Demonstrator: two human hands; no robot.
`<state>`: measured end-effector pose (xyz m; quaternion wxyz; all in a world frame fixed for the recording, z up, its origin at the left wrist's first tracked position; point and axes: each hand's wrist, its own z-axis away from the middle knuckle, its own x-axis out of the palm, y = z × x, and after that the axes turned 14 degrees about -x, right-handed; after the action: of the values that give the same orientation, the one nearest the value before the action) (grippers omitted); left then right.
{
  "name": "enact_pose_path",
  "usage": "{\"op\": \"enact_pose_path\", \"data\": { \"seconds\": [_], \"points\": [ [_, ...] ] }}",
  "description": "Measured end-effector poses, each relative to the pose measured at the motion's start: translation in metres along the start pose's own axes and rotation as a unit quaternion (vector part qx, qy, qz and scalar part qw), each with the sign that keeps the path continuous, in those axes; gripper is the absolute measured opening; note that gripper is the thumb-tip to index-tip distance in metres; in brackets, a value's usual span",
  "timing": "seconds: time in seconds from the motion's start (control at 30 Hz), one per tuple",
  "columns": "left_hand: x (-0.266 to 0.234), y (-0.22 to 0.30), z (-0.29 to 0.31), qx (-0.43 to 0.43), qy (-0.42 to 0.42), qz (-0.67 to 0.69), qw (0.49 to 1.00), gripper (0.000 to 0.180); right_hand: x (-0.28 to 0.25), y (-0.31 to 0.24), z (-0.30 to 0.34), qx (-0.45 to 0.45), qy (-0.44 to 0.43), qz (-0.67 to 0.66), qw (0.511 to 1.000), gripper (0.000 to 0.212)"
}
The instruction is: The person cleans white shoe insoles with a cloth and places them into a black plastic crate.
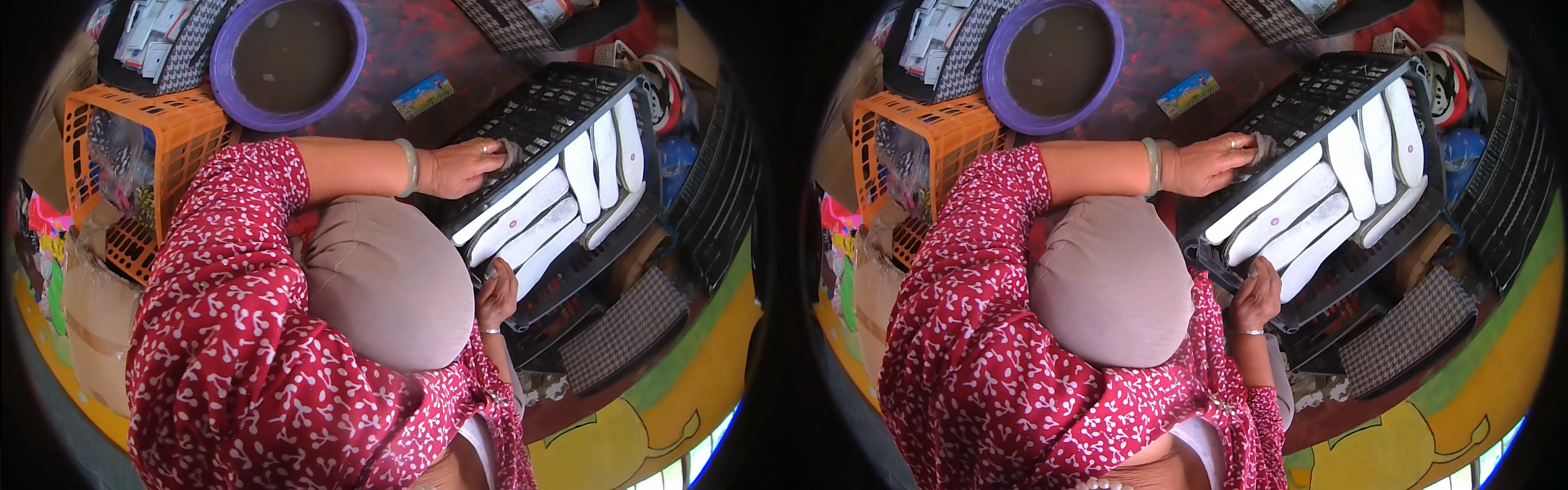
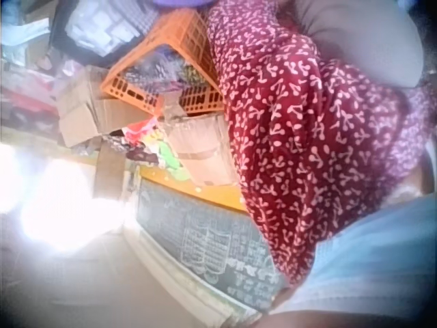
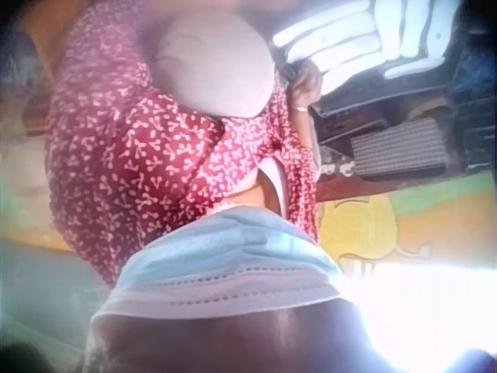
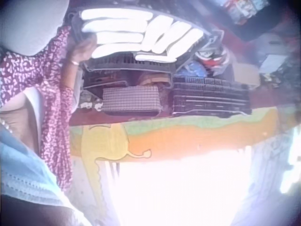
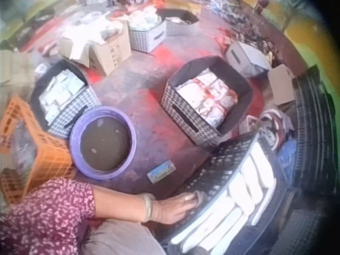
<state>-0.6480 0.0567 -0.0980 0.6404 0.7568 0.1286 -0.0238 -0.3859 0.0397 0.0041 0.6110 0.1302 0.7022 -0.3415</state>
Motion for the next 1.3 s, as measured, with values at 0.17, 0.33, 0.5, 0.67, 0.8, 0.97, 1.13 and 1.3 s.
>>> {"op": "enact_pose_path", "data": {
  "seconds": [0.17, 0.33, 0.5, 0.67, 0.8, 0.97, 1.13, 1.3],
  "points": [
    [-0.005, 0.000, -0.005, 0.073, -0.053, -0.054, 0.994, 0.066, 0.007, 0.013, 0.003, -0.003, 0.011, 0.000, 1.000, 0.020],
    [0.000, -0.028, 0.006, -0.107, -0.136, -0.125, 0.977, 0.063, 0.003, 0.003, 0.000, -0.015, 0.007, 0.005, 1.000, 0.021],
    [0.008, -0.052, 0.014, -0.336, -0.201, -0.042, 0.919, 0.060, -0.002, -0.009, 0.003, -0.008, 0.014, 0.011, 1.000, 0.021],
    [-0.015, -0.019, 0.007, -0.423, -0.253, 0.021, 0.870, 0.057, 0.008, -0.004, 0.006, -0.002, 0.014, 0.015, 1.000, 0.021],
    [-0.033, 0.018, 0.011, -0.273, -0.237, 0.032, 0.932, 0.058, 0.011, -0.002, 0.007, 0.002, 0.006, 0.018, 1.000, 0.021],
    [-0.023, 0.008, 0.024, -0.111, -0.236, -0.045, 0.964, 0.060, 0.007, 0.001, 0.008, -0.003, 0.005, 0.012, 1.000, 0.021],
    [-0.009, 0.002, 0.026, -0.105, -0.191, -0.063, 0.974, 0.064, -0.001, 0.002, 0.011, 0.001, 0.007, 0.007, 1.000, 0.022],
    [0.010, -0.067, 0.030, -0.351, -0.206, -0.029, 0.913, 0.057, 0.007, -0.005, 0.010, -0.014, 0.004, 0.024, 1.000, 0.021]
  ]
}}
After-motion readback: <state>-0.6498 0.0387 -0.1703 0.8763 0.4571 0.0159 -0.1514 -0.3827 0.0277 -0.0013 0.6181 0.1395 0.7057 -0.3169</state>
